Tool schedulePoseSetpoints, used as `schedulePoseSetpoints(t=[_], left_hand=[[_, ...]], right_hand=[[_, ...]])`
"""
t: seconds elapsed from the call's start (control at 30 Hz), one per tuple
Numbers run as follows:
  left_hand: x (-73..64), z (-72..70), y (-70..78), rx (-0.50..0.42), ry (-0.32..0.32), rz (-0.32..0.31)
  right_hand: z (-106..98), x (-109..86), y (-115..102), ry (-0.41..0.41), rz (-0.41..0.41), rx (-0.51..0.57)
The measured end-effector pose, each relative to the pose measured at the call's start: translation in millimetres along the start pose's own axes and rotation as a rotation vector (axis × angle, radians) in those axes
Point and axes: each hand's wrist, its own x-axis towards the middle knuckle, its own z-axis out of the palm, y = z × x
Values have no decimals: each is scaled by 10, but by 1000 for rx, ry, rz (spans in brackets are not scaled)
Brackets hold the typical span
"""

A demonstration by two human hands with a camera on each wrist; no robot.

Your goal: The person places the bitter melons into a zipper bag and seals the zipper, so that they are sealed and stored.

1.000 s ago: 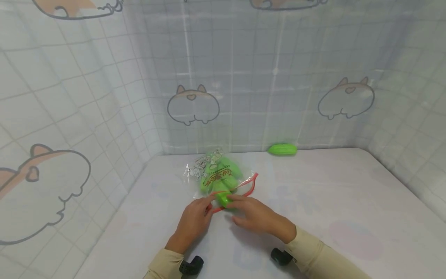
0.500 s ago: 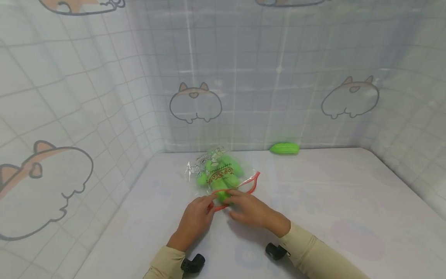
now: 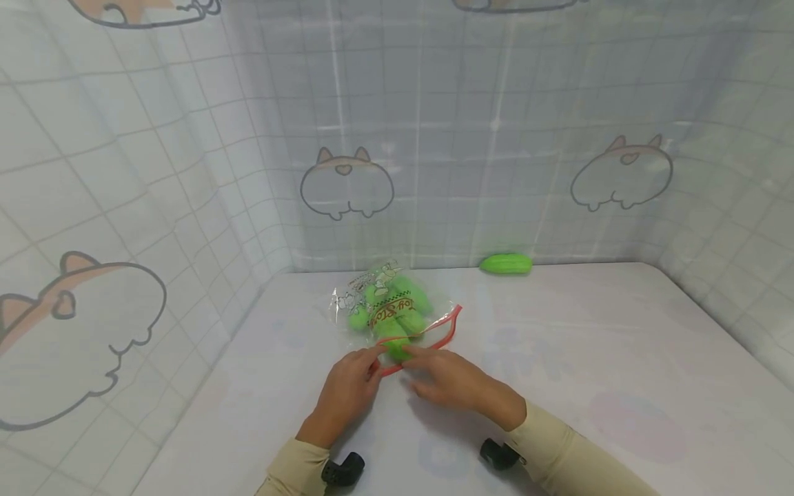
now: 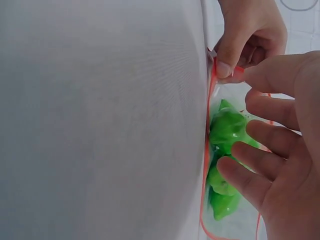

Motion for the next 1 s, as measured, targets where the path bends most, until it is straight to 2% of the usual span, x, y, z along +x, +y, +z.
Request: schedulePoseSetpoints(t=[0.2,0.4,0.7,1.0], left_hand=[[-10,9,-18,4,14,15],[-24,6,-28,3,0,-3],[-20,14,-41,-5,-16,-14],[0,24,-27,4,-29,-4]], right_hand=[[-11,-72,-23,-47,23,-15],[21,-55,-6,-84,51,-49],[68,85,23,-53,2,-40],[97,173,49,-38,53,-29]])
